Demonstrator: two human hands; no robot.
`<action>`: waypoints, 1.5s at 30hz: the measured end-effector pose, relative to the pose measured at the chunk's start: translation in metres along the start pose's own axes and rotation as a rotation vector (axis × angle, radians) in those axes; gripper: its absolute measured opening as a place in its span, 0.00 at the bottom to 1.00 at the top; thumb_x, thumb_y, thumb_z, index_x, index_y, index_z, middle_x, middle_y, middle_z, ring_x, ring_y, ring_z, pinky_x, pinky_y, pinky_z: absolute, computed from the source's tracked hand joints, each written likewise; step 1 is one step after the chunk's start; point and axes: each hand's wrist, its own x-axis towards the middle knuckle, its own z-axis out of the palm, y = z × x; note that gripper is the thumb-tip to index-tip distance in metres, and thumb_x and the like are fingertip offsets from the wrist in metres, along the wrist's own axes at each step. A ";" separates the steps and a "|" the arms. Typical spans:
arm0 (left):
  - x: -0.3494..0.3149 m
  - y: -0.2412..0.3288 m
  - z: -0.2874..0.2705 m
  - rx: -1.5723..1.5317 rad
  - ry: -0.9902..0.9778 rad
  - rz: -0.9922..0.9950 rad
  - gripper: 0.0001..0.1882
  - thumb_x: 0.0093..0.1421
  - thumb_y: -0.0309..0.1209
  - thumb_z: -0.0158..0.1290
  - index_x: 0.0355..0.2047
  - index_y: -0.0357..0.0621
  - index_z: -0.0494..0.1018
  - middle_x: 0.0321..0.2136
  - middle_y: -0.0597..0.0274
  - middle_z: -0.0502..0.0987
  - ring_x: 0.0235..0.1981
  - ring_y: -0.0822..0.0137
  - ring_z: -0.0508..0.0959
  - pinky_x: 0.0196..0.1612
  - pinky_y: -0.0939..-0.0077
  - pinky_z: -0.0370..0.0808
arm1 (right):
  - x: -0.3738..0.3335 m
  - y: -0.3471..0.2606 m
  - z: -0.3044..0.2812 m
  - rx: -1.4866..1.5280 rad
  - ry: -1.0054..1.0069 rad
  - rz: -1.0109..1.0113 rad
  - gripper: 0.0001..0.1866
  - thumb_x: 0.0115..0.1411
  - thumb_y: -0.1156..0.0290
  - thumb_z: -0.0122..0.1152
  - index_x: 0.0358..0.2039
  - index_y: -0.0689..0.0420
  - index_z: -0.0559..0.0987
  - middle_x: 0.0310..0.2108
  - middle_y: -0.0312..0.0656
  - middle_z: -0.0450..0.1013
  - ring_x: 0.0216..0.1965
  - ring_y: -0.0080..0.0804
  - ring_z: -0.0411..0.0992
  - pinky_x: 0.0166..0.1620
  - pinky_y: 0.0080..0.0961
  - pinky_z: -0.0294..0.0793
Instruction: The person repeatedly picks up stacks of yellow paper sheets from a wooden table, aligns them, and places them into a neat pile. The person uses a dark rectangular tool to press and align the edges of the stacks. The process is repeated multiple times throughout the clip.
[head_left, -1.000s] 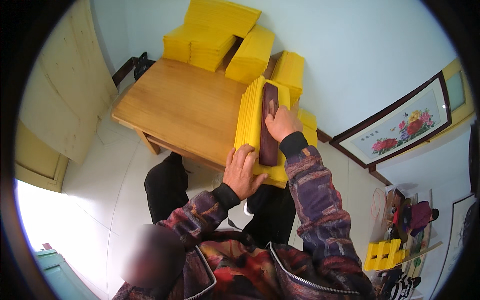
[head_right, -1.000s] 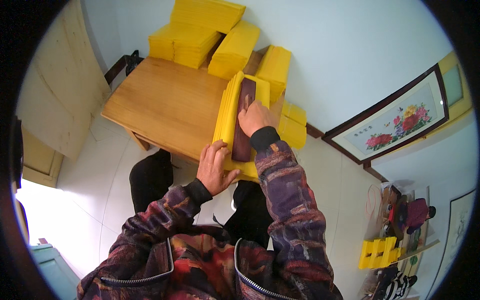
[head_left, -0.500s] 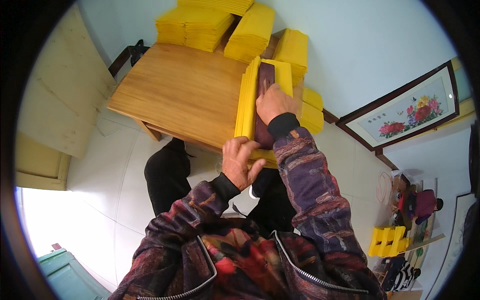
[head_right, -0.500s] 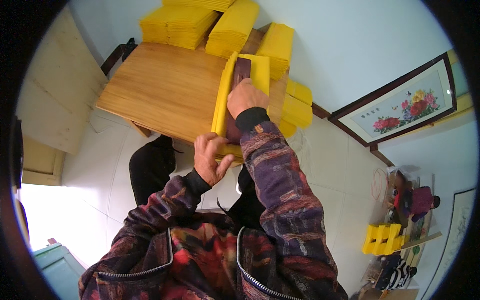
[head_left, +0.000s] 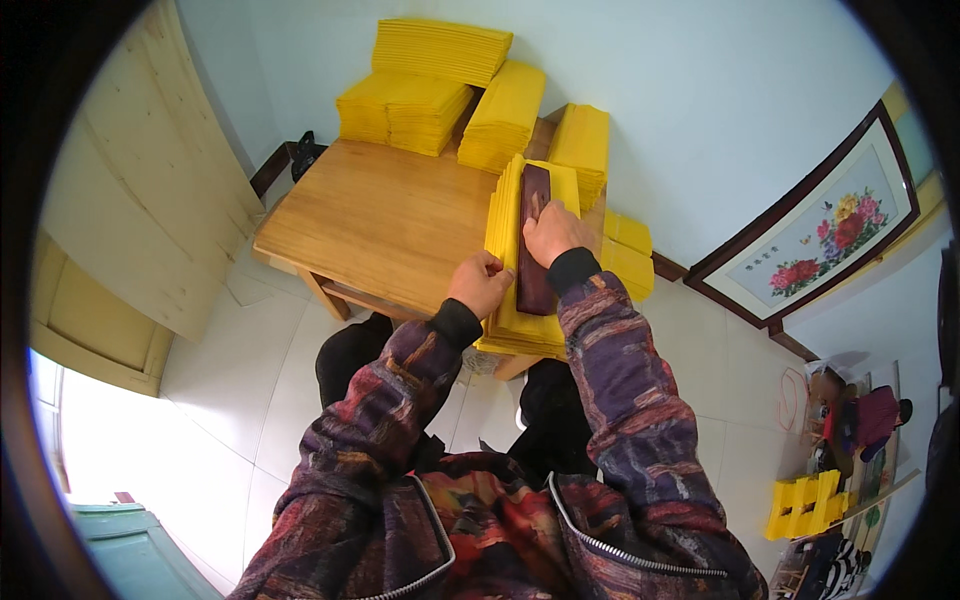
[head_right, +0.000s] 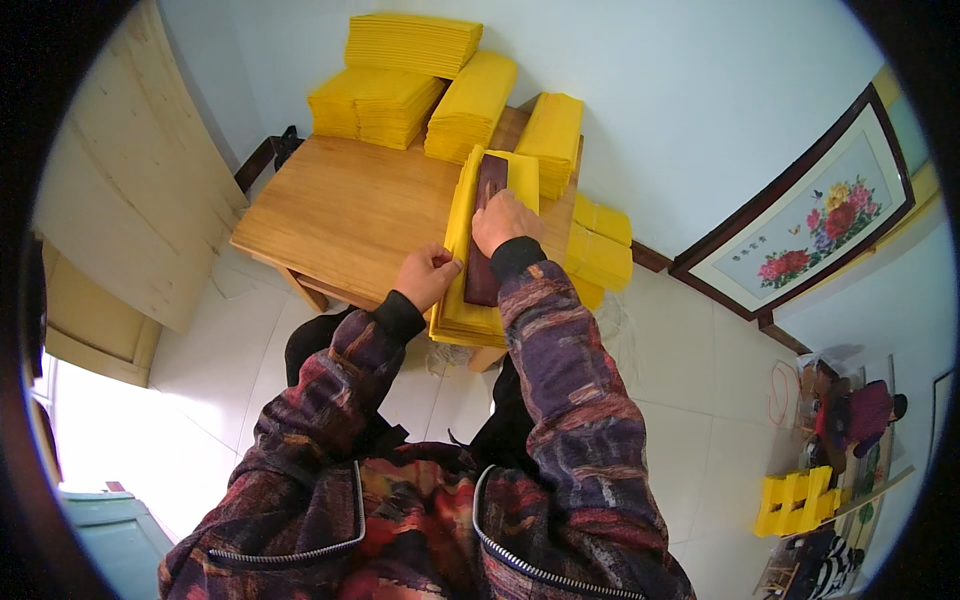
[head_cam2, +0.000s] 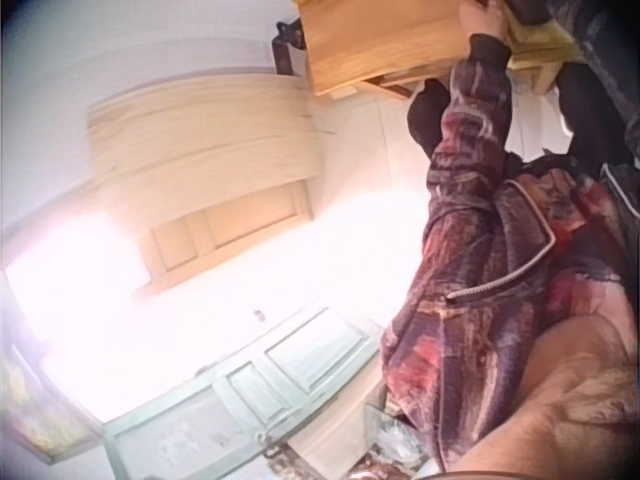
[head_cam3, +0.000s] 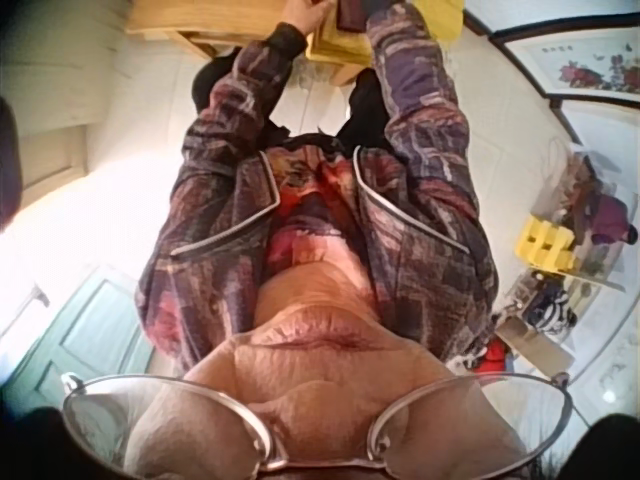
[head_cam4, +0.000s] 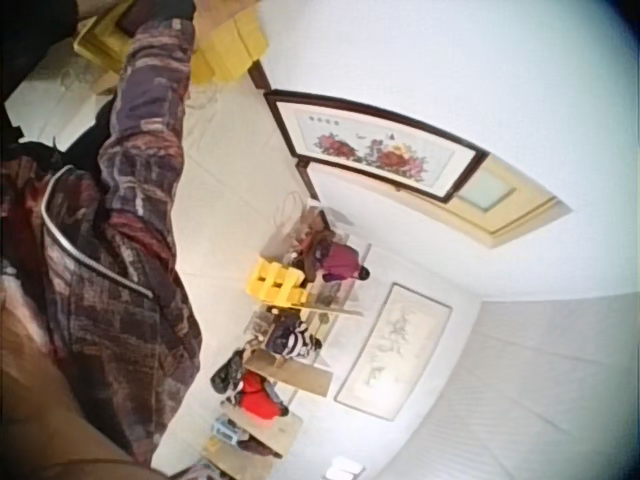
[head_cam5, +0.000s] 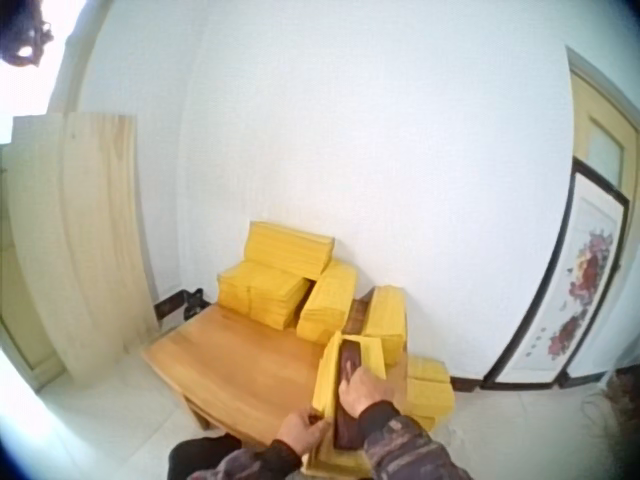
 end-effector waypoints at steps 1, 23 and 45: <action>0.002 0.000 -0.001 0.022 -0.007 -0.008 0.13 0.48 0.34 0.56 0.27 0.34 0.72 0.21 0.49 0.75 0.24 0.57 0.76 0.30 0.67 0.72 | 0.000 0.000 -0.002 0.009 -0.001 -0.006 0.18 0.55 0.60 0.51 0.34 0.64 0.72 0.35 0.55 0.74 0.38 0.49 0.73 0.41 0.40 0.72; 0.009 -0.002 0.006 -0.010 -0.050 -0.070 0.09 0.48 0.29 0.54 0.25 0.33 0.74 0.18 0.59 0.74 0.19 0.71 0.73 0.24 0.76 0.69 | 0.015 0.060 -0.010 0.624 0.230 -0.041 0.22 0.52 0.57 0.51 0.28 0.70 0.73 0.28 0.62 0.72 0.32 0.56 0.71 0.37 0.42 0.69; 0.007 -0.023 0.017 -0.230 -0.034 -0.084 0.10 0.49 0.29 0.54 0.27 0.33 0.71 0.20 0.57 0.74 0.21 0.67 0.73 0.27 0.74 0.71 | 0.018 0.054 0.002 0.898 0.167 -0.101 0.18 0.55 0.61 0.53 0.21 0.65 0.70 0.17 0.41 0.67 0.19 0.29 0.66 0.23 0.29 0.64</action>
